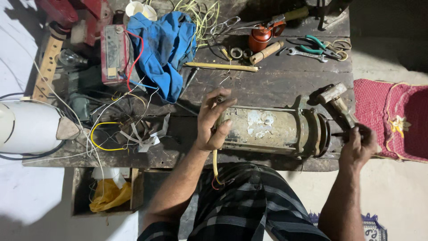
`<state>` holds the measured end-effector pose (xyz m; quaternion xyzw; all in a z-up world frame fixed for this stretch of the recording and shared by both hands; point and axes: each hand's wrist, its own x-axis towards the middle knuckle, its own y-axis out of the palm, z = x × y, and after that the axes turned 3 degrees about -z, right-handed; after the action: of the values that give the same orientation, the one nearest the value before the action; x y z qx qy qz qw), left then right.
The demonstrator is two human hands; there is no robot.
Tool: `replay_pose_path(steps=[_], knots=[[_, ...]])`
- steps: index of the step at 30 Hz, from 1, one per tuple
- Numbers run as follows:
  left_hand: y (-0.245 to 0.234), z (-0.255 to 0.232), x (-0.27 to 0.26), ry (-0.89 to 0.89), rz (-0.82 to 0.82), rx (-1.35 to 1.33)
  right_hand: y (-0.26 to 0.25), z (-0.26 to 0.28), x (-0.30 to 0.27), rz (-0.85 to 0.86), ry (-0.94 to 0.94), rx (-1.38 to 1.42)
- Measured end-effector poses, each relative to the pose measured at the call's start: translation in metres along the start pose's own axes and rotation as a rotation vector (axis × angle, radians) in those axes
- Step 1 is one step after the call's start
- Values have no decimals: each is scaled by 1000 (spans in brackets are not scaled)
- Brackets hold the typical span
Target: The person repeatedly strikes a cylindrical motor with a hammer while holding it on a workbench, then uses a wrench to tighten bolts on the motor housing. The person rotates the motor and continues hammering different sections.
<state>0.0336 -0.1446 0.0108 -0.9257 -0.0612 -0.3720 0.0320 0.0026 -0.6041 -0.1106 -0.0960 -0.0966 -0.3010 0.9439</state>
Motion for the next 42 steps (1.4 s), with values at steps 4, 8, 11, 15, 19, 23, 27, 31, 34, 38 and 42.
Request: replay_pose_path(steps=[4, 8, 11, 15, 19, 23, 27, 31, 34, 38, 42], knots=[[0, -1, 1, -31, -24, -43, 6, 32, 3, 45, -237, -114], [5, -3, -1, -94, -23, -131, 24, 71, -14, 117, -282, -139], [10, -1, 3, -34, -75, -281, 53, 103, -19, 138, -203, -190], [11, -3, 6, -56, -89, -200, 87, 139, 2, 164, -441, -459], [10, -4, 6, -40, -84, -184, 114, 151, 31, 326, -500, -474], [9, -2, 5, -45, -69, -185, 139, 152, 56, 490, -478, -633], [9, 0, 5, -41, -72, -208, 163, 154, 75, 606, -276, -911], [9, 0, 5, -30, -72, -180, 175, 150, 82, 682, -265, -1030], [9, 0, 5, -34, -75, -175, 175, 142, 84, 702, -209, -1033], [8, -1, 5, -44, -74, -162, 185, 132, 92, 727, -377, -807], [10, -1, 8, -31, -72, -161, 192, 134, 92, 724, -384, -846]])
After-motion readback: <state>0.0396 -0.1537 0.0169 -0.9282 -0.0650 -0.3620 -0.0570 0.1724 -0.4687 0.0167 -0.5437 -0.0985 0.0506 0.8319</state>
